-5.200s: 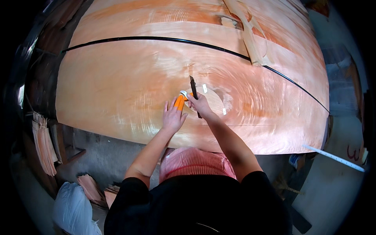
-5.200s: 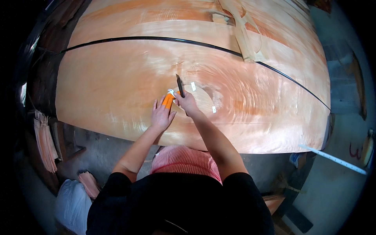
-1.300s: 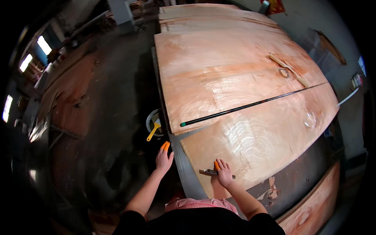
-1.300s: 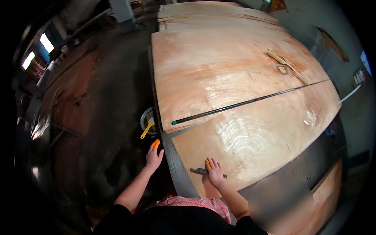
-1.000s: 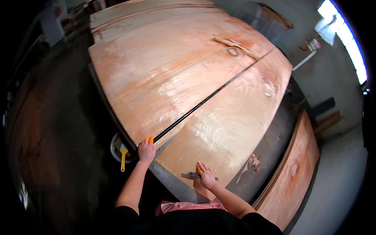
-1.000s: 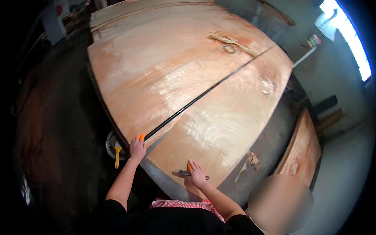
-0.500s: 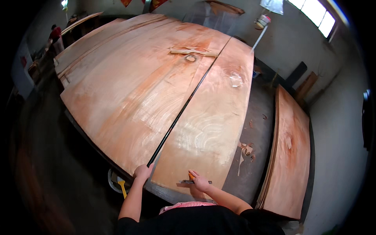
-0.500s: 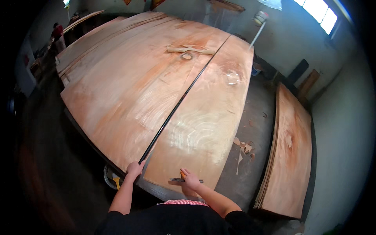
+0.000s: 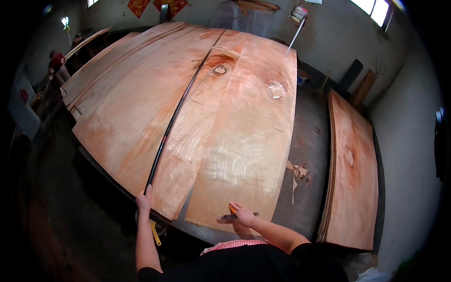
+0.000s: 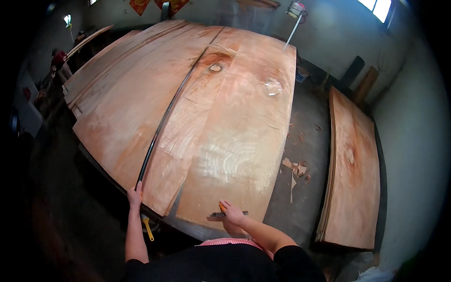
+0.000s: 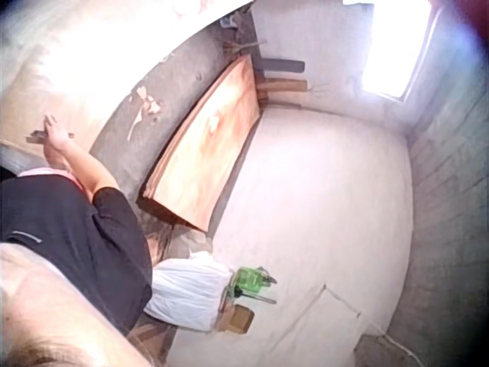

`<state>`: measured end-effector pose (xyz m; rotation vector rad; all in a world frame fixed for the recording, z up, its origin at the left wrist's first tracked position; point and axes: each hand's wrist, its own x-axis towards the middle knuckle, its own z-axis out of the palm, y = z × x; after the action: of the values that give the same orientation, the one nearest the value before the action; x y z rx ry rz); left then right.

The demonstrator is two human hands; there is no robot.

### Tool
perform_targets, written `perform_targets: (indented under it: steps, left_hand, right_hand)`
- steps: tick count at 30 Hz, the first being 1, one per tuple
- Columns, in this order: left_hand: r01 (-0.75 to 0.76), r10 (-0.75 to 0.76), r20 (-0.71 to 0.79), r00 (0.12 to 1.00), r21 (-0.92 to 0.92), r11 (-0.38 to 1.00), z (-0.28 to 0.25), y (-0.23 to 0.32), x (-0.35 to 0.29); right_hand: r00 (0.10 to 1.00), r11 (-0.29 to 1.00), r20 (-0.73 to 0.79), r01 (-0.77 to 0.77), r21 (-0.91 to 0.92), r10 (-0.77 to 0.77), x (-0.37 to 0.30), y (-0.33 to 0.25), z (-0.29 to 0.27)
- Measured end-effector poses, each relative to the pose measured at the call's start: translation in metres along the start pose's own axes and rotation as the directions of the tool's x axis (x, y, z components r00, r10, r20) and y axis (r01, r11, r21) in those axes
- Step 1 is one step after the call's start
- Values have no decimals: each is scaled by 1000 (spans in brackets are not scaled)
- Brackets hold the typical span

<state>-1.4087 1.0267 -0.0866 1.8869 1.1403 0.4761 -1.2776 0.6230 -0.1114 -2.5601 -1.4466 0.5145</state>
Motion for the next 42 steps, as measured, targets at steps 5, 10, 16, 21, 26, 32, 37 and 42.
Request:
perform_targets:
  steps: [5, 10, 16, 21, 26, 32, 37, 42]
  left_hand:
    - [-90, 80, 58, 995, 191, 977, -2, -6, -21]
    - [-3, -17, 186, 982, 103, 995, 0, -24, -90]
    - [214, -162, 313, 936, -137, 967, 0, -70, -180]
    - [279, -145, 428, 892, -270, 922, 24, -71, -233]
    - [260, -69, 503, 861, -321, 910, 57, -92, -262]
    - [111, -77, 479, 874, -43, 993, 73, -112, -277]
    - [261, -230, 477, 848, 1, 965, 65, -108, -284]
    - [211, -229, 542, 809, 97, 973, 67, -104, -303]
  right_hand:
    - [996, 997, 41, -77, 28, 76, 3, -4, 3]
    - [996, 994, -5, -85, 65, 85, 3, 7, 23]
    - [999, 995, 36, -11, -103, 15, 2, 8, 21]
    - [999, 999, -11, -40, 6, 40, 2, 1, 16]
    - [999, 998, 32, -26, -51, 28, 4, 11, 25]
    - [992, 969, -33, -116, 216, 126, 7, 1, 12]
    - [967, 984, -249, -15, 177, 60, 31, -26, 0]
    - [983, 992, 136, 129, -13, -126, 82, -115, -19]
